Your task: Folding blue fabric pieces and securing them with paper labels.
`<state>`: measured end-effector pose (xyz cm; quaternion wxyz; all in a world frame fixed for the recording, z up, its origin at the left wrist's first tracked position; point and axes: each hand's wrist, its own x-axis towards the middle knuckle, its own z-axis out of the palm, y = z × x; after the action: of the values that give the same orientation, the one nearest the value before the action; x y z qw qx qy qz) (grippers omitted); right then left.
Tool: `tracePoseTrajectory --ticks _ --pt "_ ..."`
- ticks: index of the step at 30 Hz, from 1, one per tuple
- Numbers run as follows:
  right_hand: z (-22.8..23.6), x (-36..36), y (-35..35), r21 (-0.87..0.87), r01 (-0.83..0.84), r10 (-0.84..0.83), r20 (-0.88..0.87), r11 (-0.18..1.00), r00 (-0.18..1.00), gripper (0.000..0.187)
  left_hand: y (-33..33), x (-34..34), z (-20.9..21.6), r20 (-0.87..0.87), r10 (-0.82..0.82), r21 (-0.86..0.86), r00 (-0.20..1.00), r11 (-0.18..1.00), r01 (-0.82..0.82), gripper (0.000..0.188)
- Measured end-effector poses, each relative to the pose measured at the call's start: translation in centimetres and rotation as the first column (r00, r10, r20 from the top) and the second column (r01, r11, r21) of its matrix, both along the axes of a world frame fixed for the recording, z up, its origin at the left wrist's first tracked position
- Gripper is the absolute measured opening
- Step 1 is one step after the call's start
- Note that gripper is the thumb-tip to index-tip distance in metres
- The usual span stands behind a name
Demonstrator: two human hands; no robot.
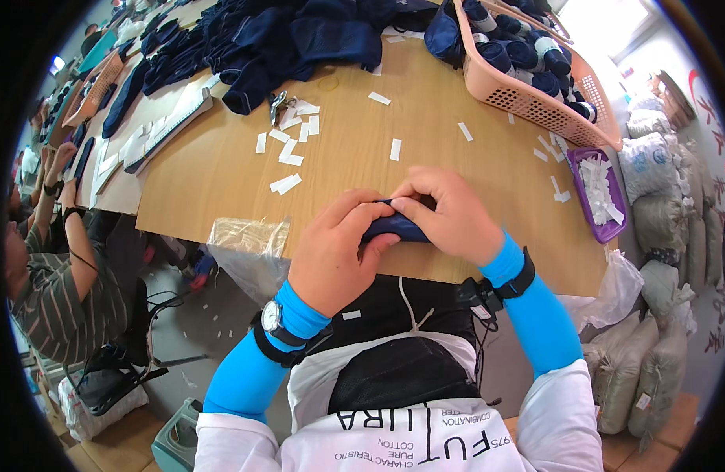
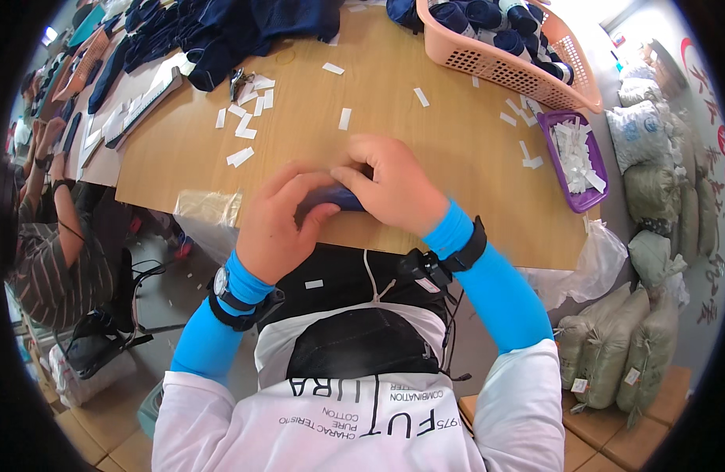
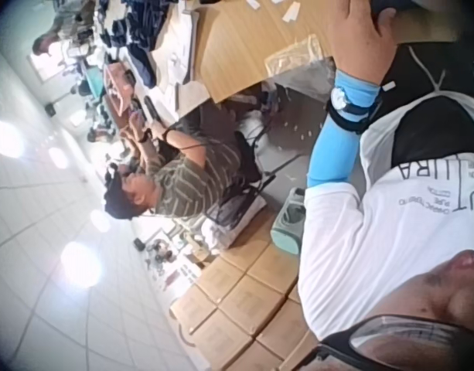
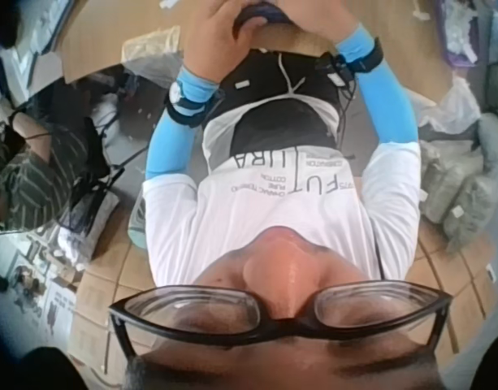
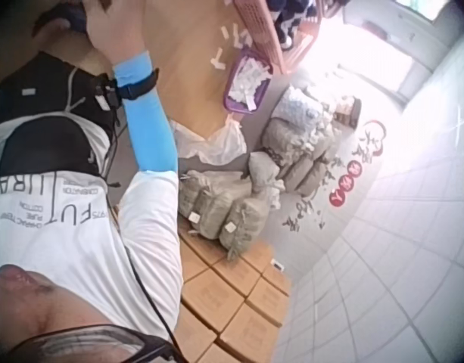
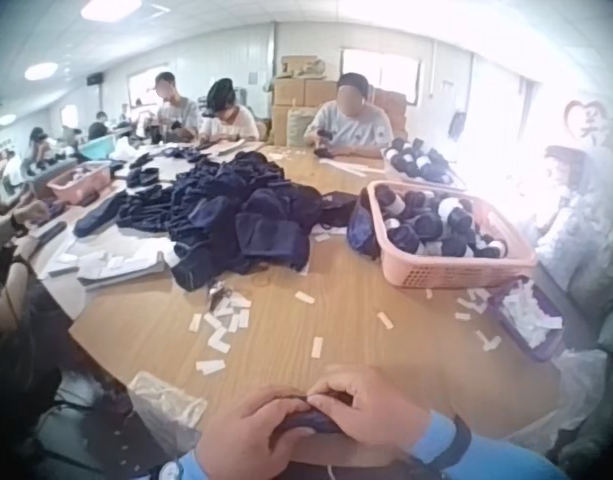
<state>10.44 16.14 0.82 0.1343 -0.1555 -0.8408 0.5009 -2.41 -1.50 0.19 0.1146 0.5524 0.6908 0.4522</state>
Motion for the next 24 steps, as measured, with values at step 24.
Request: tracePoseTrajectory --ticks 24 --pt "0.4 3.0 -6.6 0.176 0.155 -0.093 -0.317 0.972 0.944 0.021 -0.8 1.7 0.6 0.099 0.043 0.364 0.994 0.928 -0.076 0.015"
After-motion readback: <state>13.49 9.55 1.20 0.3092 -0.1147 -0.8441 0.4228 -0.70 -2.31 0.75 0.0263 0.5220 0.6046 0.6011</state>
